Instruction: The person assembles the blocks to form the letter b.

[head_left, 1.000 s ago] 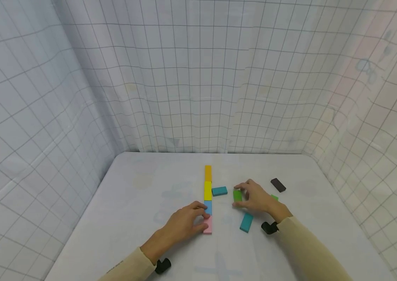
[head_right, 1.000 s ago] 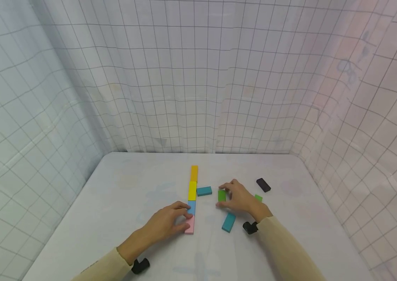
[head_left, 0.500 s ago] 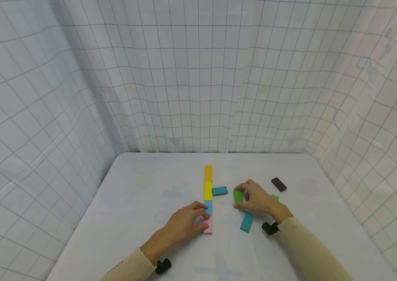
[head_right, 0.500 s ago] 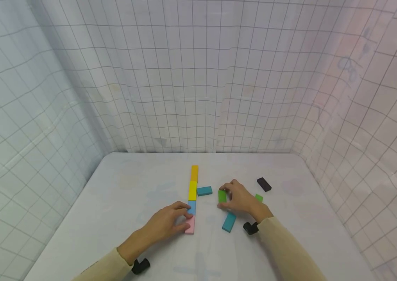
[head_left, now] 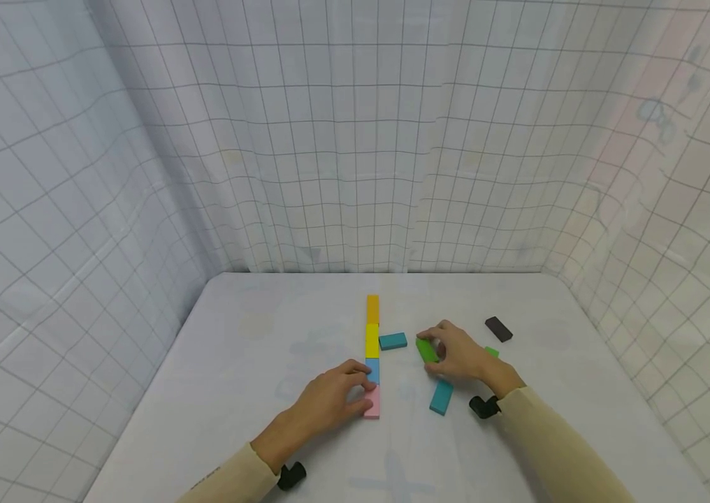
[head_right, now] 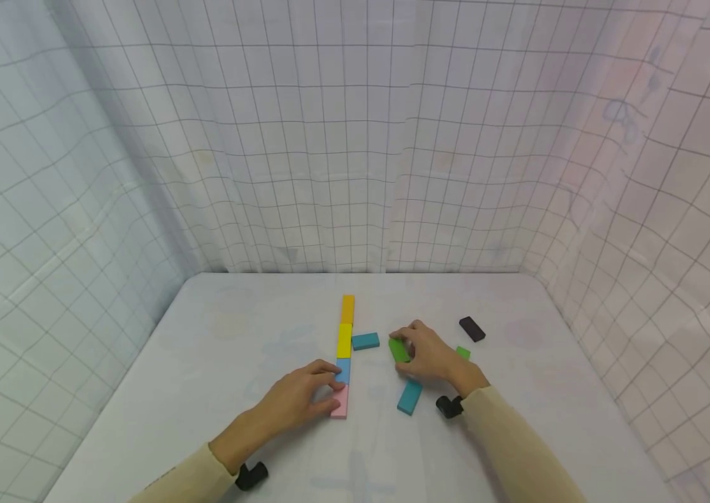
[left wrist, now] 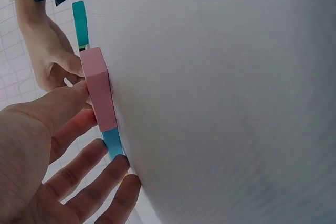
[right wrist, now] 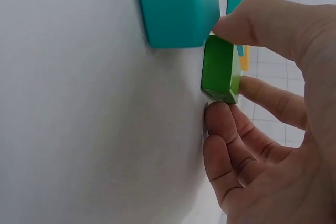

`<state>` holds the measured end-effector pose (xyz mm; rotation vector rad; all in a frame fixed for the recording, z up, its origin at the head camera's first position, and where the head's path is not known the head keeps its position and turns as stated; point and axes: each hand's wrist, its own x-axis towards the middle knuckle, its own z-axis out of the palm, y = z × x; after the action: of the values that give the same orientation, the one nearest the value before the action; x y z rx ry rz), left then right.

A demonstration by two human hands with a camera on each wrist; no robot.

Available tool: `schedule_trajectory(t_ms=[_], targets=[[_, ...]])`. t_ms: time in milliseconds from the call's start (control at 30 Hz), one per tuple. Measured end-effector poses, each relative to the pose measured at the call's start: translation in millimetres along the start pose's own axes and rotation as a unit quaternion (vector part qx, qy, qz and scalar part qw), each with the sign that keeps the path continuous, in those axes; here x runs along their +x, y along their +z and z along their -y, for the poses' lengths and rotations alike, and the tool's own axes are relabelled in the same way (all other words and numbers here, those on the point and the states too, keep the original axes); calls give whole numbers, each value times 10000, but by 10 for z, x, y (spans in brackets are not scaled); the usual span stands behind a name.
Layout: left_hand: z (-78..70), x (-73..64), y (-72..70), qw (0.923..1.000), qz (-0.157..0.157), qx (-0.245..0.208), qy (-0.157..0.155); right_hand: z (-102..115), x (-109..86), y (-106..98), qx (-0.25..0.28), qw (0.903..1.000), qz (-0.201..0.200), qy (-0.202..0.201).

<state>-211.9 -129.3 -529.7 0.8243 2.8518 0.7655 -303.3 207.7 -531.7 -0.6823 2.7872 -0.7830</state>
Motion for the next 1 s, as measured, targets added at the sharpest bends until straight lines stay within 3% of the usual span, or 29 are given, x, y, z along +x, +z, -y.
schedule_trajectory(t_ms=[1000], targets=[[32, 10, 20, 10000, -28, -21, 78, 53, 45, 0, -147, 9993, -327, 92]])
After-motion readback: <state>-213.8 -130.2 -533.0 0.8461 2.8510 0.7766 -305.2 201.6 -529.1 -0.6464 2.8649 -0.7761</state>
